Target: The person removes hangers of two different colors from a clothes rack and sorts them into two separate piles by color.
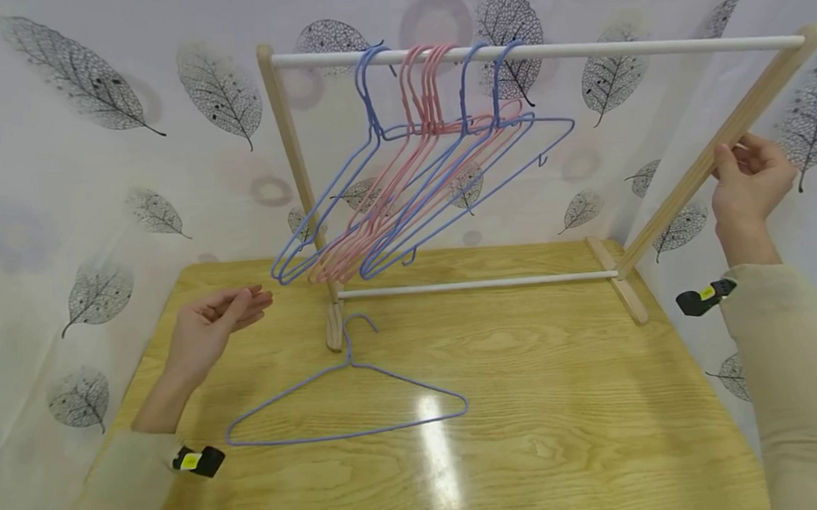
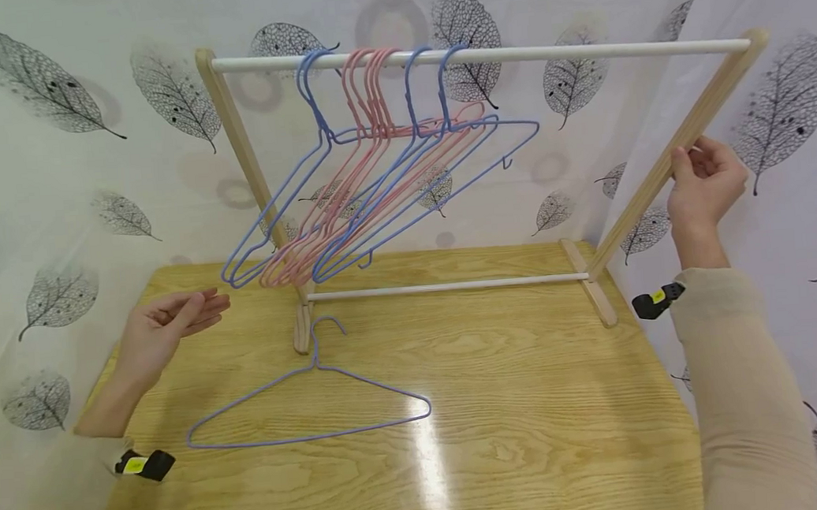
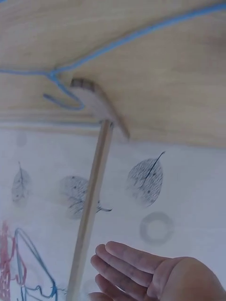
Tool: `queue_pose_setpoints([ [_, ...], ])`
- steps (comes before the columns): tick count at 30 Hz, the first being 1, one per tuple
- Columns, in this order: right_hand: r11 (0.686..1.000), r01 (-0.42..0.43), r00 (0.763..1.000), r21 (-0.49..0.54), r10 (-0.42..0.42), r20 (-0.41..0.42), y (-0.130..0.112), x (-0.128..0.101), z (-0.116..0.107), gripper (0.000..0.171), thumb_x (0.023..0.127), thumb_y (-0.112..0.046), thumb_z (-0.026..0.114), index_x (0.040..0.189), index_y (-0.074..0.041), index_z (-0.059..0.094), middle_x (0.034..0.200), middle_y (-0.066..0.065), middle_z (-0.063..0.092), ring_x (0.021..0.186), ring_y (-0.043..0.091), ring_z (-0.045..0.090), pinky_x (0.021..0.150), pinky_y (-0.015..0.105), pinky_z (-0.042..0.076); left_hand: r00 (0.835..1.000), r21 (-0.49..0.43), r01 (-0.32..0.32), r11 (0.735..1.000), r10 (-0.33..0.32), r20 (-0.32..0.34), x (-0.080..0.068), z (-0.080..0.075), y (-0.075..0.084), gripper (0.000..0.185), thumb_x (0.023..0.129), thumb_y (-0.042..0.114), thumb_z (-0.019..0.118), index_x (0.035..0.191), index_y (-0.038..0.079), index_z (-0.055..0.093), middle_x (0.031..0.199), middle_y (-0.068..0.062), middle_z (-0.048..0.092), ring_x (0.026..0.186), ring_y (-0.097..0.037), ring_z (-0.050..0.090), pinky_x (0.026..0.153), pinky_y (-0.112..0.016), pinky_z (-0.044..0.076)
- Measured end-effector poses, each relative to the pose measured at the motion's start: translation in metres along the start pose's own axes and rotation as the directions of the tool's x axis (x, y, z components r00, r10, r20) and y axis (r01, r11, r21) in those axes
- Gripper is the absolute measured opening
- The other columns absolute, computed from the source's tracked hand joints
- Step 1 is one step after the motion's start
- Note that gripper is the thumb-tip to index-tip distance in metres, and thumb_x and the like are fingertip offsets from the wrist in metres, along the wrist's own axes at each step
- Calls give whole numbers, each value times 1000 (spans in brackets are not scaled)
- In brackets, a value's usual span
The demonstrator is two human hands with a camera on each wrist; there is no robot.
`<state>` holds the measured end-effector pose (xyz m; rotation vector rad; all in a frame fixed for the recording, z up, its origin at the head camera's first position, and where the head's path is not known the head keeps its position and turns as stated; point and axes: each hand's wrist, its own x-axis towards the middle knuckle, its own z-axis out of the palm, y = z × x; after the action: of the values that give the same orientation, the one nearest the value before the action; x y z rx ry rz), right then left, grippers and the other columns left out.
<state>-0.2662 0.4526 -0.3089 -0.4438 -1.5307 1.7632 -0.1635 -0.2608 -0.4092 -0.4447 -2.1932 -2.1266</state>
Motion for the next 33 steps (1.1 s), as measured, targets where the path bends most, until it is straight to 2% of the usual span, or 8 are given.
queue_pose_setpoints([
  [4,1000,3,1000,-11,-3,1,-1,0,0,24,92,-11,80,116,-13,77,100,-4,68,89,5,65,74,7,60,1000,-11,-24,1000,24,-3,15,9,15,27,108,11,59,125,-6,72,109,7,83,102,-5,79,91,-23,65],
  [9,1000,-1,1000,-14,1,2,-2,0,0,24,93,-11,79,116,-13,77,99,-6,68,89,5,65,75,7,60,1000,33,8,999,-8,-4,31,18,28,26,108,16,62,124,0,74,110,15,81,98,0,78,91,-21,65],
  [11,1000,-4,1000,-15,4,5,-3,-1,0,24,93,-10,79,117,-13,77,99,-6,68,90,5,65,75,7,60,1000,65,22,998,-22,-2,35,21,32,26,108,19,62,124,3,74,111,19,80,97,2,78,90,-20,65],
  [17,1000,-16,1000,-10,16,15,-4,-2,-1,24,94,-10,78,118,-12,76,102,-6,67,92,6,65,76,7,60,1000,190,26,981,-27,0,46,33,44,37,109,27,61,130,-1,71,109,27,77,102,6,75,91,-16,64],
  [21,1000,-17,1000,-12,17,8,-4,-3,-3,24,93,-10,79,117,-12,76,101,-4,67,91,6,65,75,6,61,999,230,31,973,-32,-1,53,39,50,39,108,29,62,132,-1,71,106,28,78,100,4,75,87,-13,64],
  [24,1000,-11,1000,-24,11,7,-3,-2,-4,24,93,-10,79,117,-13,76,102,-4,67,91,5,65,75,6,60,1000,243,26,970,-26,-1,58,43,52,38,108,29,63,130,-1,72,103,28,78,96,2,76,79,-11,63],
  [29,1000,-7,1000,-26,7,10,-3,-2,-2,24,95,-10,77,119,-13,75,104,-6,67,92,5,65,75,5,59,1000,117,3,993,-5,18,65,50,52,34,107,23,65,127,-4,72,103,18,82,96,-1,78,85,-17,66],
  [33,1000,-11,1000,-27,11,6,-3,-2,0,24,95,-10,77,119,-14,75,104,-7,68,92,4,65,75,5,59,998,6,-24,1000,24,53,70,55,51,23,106,16,65,120,0,76,107,9,83,99,-5,79,93,-24,65],
])
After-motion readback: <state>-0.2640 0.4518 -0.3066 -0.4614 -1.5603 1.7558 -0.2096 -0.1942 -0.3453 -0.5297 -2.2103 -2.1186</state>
